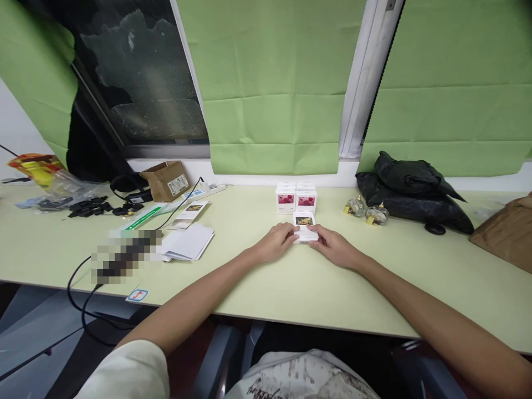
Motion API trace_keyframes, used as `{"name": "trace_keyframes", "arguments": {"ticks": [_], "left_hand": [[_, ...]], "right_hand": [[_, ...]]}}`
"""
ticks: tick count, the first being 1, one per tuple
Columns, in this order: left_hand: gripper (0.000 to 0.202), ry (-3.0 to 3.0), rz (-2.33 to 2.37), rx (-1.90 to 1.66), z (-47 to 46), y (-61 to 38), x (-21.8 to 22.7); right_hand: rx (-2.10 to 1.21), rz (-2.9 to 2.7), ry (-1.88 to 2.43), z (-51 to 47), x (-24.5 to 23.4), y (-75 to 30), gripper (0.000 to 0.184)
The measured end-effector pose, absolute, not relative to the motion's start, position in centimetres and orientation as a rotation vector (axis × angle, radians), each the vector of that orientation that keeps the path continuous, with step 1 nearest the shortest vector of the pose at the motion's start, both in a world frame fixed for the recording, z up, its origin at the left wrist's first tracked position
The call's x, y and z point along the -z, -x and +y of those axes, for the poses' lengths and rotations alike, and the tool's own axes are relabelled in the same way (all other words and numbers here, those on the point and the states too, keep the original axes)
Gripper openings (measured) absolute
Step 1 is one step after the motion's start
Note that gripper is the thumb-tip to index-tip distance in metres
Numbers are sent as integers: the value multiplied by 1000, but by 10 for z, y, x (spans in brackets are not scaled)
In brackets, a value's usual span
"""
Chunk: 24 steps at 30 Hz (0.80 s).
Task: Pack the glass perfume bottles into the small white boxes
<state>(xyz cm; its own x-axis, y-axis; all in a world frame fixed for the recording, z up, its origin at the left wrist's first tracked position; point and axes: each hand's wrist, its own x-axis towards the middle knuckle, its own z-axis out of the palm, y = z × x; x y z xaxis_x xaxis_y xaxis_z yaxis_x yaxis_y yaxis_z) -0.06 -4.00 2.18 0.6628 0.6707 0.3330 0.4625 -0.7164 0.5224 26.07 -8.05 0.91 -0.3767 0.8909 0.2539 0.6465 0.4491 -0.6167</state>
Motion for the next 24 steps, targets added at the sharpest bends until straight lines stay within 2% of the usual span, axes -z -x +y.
{"name": "trace_keyframes", "arguments": {"ticks": [4,14,24], "left_hand": [[28,-2459,891,-708,-42,2,-25],[24,-2459,866,-717,-40,2,-26],[31,-2479,868,-747,-39,2,-24]], "right_hand": [[-565,-2154,1270,-81,-11,-262,43],[-544,-2165,1259,-83,-11,-263,40],[-471,-2184,1251,-82,-8,-260,36]]}}
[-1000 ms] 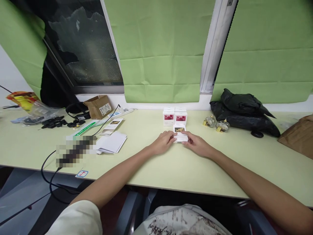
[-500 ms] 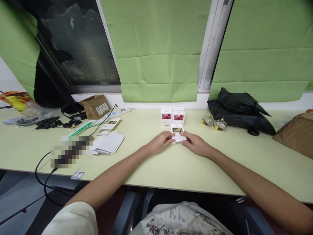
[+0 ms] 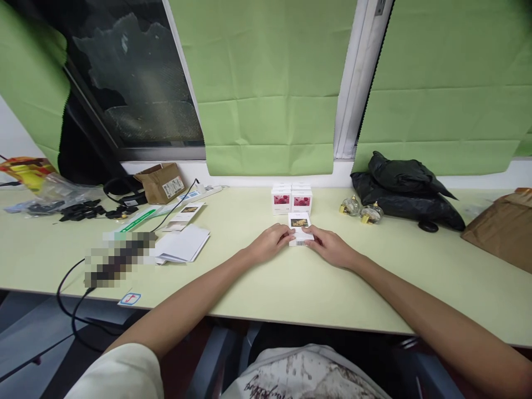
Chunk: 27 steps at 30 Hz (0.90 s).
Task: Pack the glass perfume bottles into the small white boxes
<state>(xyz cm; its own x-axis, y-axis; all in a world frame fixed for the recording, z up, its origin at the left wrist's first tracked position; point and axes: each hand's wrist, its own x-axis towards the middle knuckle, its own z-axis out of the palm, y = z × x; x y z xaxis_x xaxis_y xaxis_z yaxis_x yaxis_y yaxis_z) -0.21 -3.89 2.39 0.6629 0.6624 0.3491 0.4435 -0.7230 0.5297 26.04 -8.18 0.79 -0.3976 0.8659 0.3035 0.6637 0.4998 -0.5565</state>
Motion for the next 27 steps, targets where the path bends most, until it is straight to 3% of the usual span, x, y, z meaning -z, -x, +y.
{"name": "trace_keyframes", "arguments": {"ticks": [7,14,21,27], "left_hand": [[29,-2493,878,-737,-41,4,-25],[40,-2311,997,-824,-41,3,-31],[45,-2280,1217,-835,-31,6,-24],[48,-2244,1170,-832,-26,7,-21]], "right_hand": [[-495,-2187,1218,-82,-9,-261,40],[-556,-1982,1348,-79,-10,-262,50],[-560,-1867,1462,-73,-8,-264,40],[-635,-1841,1397,-70,-5,-266,45]]}}
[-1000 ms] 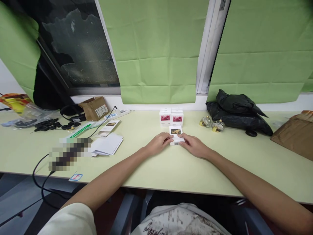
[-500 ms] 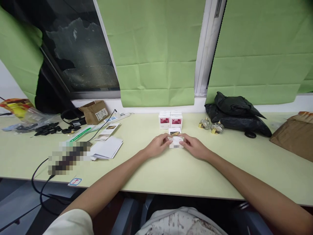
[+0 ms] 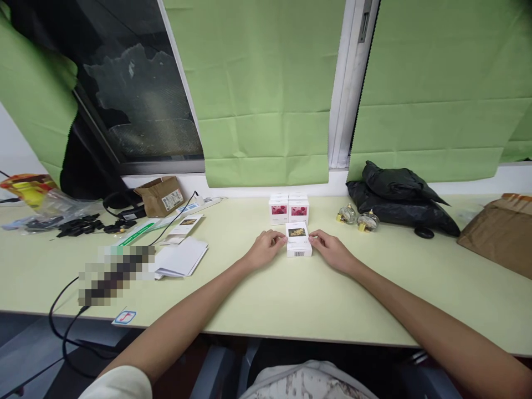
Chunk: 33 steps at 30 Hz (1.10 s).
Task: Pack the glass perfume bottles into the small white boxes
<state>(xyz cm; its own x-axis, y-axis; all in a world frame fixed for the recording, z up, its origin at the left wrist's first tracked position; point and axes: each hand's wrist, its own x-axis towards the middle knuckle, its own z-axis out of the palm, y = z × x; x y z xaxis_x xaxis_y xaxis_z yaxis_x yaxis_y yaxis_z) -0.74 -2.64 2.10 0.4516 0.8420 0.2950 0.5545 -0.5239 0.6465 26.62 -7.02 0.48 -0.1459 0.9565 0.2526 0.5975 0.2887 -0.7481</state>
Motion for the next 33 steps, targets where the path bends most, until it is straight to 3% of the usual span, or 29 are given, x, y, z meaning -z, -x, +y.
{"name": "trace_keyframes", "arguments": {"ticks": [12,33], "left_hand": [[48,-2007,1039,-935,-26,7,-23],[47,-1988,991,-1052,-28,7,-27]], "right_hand": [[-845,-1644,1188,-64,1,-268,55],[-897,-1618,1083,-75,-12,-262,58]]}}
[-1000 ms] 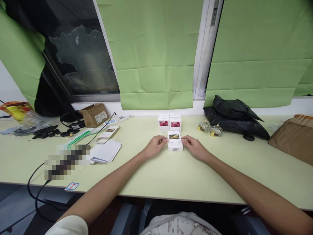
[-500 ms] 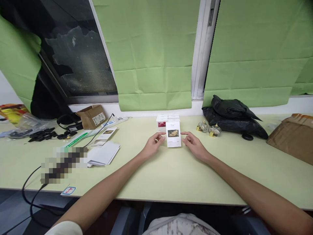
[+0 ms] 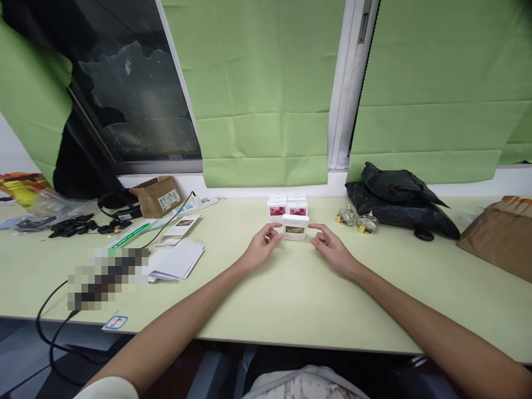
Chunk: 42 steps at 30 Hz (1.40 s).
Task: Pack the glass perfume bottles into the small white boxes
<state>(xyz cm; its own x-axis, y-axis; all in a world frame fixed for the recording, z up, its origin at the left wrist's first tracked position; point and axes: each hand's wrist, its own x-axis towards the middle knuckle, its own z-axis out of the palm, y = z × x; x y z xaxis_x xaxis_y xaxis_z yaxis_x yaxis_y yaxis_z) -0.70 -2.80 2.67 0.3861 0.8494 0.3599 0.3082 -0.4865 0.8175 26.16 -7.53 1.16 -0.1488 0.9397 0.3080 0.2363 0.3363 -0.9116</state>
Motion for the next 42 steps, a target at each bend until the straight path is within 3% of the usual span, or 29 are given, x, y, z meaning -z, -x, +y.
{"name": "trace_keyframes", "arguments": {"ticks": [16,23,34,42], "left_hand": [[30,-1933,1035,-1212,-21,5,-23],[46,-1919,1011,-1268,-9,1,-14],[46,-1897,1165,-1363,17,31,-21],[46,-1920,1165,-1212,24,39,-14]], "right_hand": [[-1022,-1646,1018,-73,-10,-258,59],[-1008,-1714,1021,-71,-6,-258,61],[-971,-1758,1102,-70,-1,-260,58],[-964,-1754,1127,-70,0,-261,60]]}}
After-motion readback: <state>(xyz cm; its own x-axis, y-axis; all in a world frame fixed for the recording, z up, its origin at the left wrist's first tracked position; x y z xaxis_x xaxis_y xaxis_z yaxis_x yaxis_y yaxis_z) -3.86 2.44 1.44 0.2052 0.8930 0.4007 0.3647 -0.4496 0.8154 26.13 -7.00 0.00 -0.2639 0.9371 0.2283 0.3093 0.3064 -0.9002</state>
